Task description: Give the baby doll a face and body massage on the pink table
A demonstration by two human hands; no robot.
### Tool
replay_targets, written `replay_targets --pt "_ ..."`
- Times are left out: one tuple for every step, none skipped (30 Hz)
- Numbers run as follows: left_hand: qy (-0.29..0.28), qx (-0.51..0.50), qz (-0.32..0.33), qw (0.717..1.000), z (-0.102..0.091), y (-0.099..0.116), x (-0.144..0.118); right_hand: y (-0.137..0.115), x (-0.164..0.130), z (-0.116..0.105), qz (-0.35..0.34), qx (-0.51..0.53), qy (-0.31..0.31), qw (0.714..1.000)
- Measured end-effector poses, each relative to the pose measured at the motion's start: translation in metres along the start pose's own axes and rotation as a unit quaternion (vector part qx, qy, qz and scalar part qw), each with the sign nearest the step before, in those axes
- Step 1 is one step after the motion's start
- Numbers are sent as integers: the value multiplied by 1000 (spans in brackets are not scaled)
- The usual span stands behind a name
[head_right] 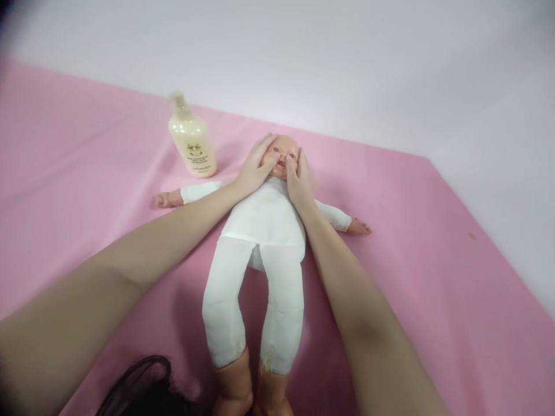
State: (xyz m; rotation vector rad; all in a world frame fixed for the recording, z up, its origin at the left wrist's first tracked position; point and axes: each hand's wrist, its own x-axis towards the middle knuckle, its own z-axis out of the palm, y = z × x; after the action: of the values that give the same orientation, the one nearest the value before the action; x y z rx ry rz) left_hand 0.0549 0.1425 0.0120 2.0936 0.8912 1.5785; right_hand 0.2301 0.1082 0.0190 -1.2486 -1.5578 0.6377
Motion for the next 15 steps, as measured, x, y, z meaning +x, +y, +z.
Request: replay_targets --pt "0 1 2 1000 0 0 0 0 0 0 0 3 1 1000" --pt "-1 1 4 1000 0 -1 0 0 0 0 -1 6 2 1000" --pt "-2 0 5 1000 0 -2 0 0 0 0 -3 8 3 1000" --pt "-2 -1 6 1000 1 -2 0 -1 0 0 -4 10 2 1000" --pt "-2 -3 6 1000 1 -3 0 -1 0 0 -5 11 1 1000" --pt "-2 -5 5 1000 1 -3 0 -2 0 0 -5 11 0 1000" --pt "-3 -5 4 1000 1 -3 0 -3 -1 0 -5 10 0 1000" --pt "-4 -5 3 1000 1 -3 0 -3 -1 0 -4 9 -1 1000" --pt "-5 -4 1 1000 1 -3 0 -4 -1 -1 -2 9 0 1000" --pt "-6 -2 0 1000 1 -3 0 -5 -2 -1 1 8 0 1000" --pt "-7 -1 -2 1000 1 -3 0 -6 -3 -1 4 8 1 1000" --pt "-7 0 -4 1000 0 -3 0 -7 -4 -1 6 7 1 1000" --pt "-6 1 -5 1000 0 -3 0 -8 -4 -1 7 7 2 1000" --pt "-5 1 -6 1000 0 -3 0 -9 -5 -1 7 7 2 1000" --pt "-5 1 -6 1000 0 -3 0 -10 -6 -1 7 6 2 1000"
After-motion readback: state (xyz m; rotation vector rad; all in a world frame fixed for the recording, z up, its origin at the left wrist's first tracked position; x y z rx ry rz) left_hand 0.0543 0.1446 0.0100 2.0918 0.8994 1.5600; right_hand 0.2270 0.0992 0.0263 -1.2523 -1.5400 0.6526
